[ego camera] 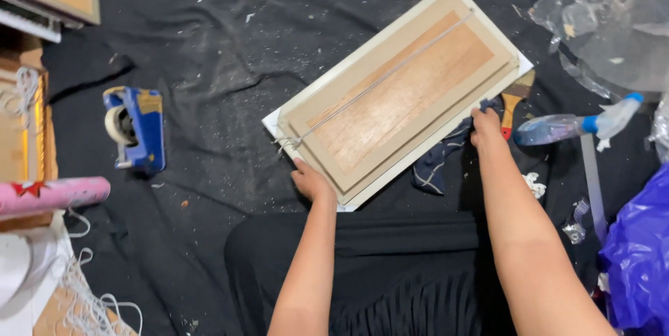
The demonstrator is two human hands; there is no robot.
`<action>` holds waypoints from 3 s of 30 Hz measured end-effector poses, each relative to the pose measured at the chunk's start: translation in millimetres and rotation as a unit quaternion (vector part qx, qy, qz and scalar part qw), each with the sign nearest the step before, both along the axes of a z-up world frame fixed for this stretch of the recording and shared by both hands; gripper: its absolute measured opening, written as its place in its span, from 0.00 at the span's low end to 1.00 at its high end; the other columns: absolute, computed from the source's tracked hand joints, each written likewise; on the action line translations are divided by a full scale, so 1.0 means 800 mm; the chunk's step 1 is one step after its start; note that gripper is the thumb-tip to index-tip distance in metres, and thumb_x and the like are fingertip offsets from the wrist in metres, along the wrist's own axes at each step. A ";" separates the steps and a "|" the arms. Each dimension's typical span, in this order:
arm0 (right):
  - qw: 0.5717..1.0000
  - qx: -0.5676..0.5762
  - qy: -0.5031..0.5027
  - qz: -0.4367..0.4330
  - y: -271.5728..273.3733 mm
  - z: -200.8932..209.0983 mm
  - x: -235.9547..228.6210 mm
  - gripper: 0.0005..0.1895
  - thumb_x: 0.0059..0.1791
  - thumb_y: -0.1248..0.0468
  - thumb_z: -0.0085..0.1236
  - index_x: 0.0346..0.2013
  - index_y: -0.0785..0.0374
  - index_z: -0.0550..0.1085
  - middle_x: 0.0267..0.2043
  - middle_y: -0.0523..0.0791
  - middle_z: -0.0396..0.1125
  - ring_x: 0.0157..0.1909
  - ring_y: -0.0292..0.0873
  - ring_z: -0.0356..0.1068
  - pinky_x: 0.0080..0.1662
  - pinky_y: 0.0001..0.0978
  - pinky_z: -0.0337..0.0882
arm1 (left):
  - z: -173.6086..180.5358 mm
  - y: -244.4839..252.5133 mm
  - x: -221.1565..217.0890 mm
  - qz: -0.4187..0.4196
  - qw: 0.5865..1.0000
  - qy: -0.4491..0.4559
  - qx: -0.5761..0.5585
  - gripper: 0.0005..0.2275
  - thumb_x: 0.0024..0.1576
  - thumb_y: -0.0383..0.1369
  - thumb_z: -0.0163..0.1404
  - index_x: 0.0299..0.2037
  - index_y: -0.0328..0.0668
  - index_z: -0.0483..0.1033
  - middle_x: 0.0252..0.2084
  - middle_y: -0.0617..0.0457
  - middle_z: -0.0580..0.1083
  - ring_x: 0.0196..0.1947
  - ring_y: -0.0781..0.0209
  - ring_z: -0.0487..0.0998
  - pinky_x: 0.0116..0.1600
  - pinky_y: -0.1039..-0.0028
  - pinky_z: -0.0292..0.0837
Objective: The person wipes the edges and back of a wooden picture frame with a dark cloth, then adjusts the hanging wire on the back. The frame is placed on a black cloth on the floor.
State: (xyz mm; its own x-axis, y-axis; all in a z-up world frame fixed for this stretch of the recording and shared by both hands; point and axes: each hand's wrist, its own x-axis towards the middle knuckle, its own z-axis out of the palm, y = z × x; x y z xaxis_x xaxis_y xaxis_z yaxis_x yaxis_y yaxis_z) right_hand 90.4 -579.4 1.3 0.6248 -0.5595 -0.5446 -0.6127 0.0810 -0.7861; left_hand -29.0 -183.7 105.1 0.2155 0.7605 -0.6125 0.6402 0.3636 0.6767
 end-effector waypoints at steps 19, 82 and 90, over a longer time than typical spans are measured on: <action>0.901 -0.316 -0.078 0.285 0.114 0.189 -0.186 0.11 0.52 0.62 0.52 0.40 0.42 0.82 0.43 0.43 0.74 0.54 0.59 0.70 0.50 0.50 0.70 | -0.074 0.026 -0.040 -0.133 0.987 0.019 -0.083 0.20 0.64 0.31 0.39 0.64 0.27 0.57 0.63 0.32 0.62 0.69 0.38 0.62 0.72 0.55 0.58; 0.813 -0.228 -0.187 0.502 0.458 0.091 -0.100 0.14 0.52 0.70 0.57 0.50 0.51 0.77 0.42 0.45 0.62 0.42 0.51 0.73 0.49 0.43 0.76 | -0.108 0.151 0.031 -0.527 0.834 -0.068 0.148 0.06 0.64 0.30 0.46 0.42 0.41 0.77 0.40 0.44 0.73 0.47 0.40 0.76 0.55 0.58 0.72; 0.763 -0.304 -0.243 0.516 0.465 0.097 -0.104 0.12 0.49 0.69 0.62 0.45 0.50 0.78 0.40 0.44 0.63 0.41 0.50 0.72 0.43 0.43 0.75 | -0.105 0.160 0.034 -0.534 0.835 -0.063 0.117 0.06 0.63 0.32 0.49 0.43 0.45 0.79 0.43 0.45 0.74 0.50 0.42 0.77 0.57 0.60 0.73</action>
State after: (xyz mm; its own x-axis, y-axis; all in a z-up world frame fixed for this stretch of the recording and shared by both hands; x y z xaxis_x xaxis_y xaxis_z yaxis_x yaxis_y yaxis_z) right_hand 7.5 -207.1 79.0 0.9488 0.3110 0.0557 0.2730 -0.7182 -0.6401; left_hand -1.5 -55.4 21.5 0.8987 0.1885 -0.3959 0.4332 -0.5210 0.7354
